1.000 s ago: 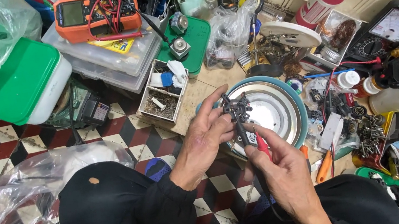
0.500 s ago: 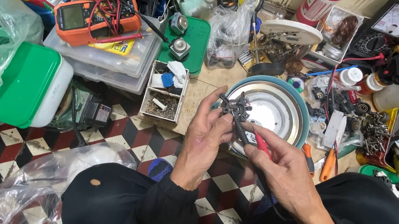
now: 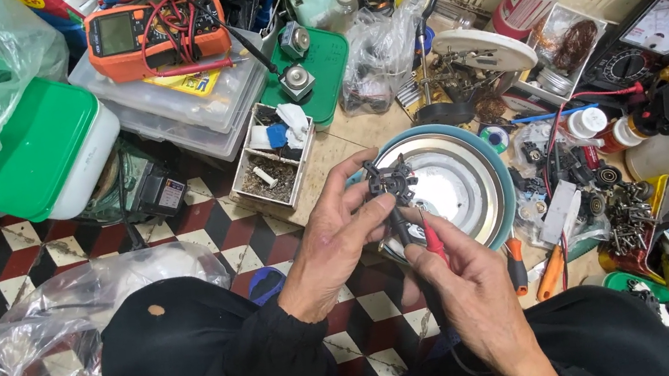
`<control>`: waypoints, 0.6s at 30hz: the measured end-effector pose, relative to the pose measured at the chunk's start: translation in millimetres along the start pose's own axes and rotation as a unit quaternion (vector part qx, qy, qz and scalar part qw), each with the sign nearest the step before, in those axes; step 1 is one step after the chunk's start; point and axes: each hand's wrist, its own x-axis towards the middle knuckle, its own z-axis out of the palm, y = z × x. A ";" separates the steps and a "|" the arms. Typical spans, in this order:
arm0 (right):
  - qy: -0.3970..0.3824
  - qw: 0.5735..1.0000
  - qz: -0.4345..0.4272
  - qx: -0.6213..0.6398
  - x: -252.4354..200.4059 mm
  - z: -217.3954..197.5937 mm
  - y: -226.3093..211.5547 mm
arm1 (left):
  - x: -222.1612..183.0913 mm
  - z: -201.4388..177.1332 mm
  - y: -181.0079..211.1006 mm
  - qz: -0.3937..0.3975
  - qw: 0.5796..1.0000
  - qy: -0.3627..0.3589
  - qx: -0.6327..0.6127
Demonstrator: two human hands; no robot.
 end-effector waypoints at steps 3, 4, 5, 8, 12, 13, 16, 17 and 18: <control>0.001 1.000 0.010 -0.017 -1.6 1.9 -3.3 | -1.3 2.4 0.5 -0.010 1.000 0.011 -0.013; -0.002 1.000 0.008 -0.030 -2.3 2.8 -3.9 | -2.0 3.0 0.2 -0.010 1.000 0.017 -0.020; -0.002 1.000 0.008 -0.030 -2.4 3.8 -3.7 | -2.6 4.5 1.6 -0.010 1.000 0.017 -0.020; -0.010 1.000 0.011 -0.021 -3.5 6.8 -3.5 | -4.0 9.6 5.4 -0.022 0.999 0.037 -0.023; -0.001 1.000 0.026 -0.016 -5.5 11.1 -0.6 | -7.2 14.3 11.8 -0.057 0.994 0.074 -0.053; 0.005 0.999 0.034 -0.014 -5.8 12.4 0.7 | -8.7 14.8 14.1 -0.067 0.993 0.079 -0.055; 0.004 0.999 0.034 -0.011 -6.5 14.2 4.0 | -11.0 13.1 14.4 -0.078 0.992 0.087 -0.037; 0.004 0.999 0.034 -0.012 -7.5 14.6 3.9 | -11.7 13.0 14.5 -0.078 0.992 0.087 -0.037; 0.003 0.999 0.044 -0.016 -8.5 15.0 3.8 | -12.4 12.7 14.7 -0.081 0.992 0.089 -0.037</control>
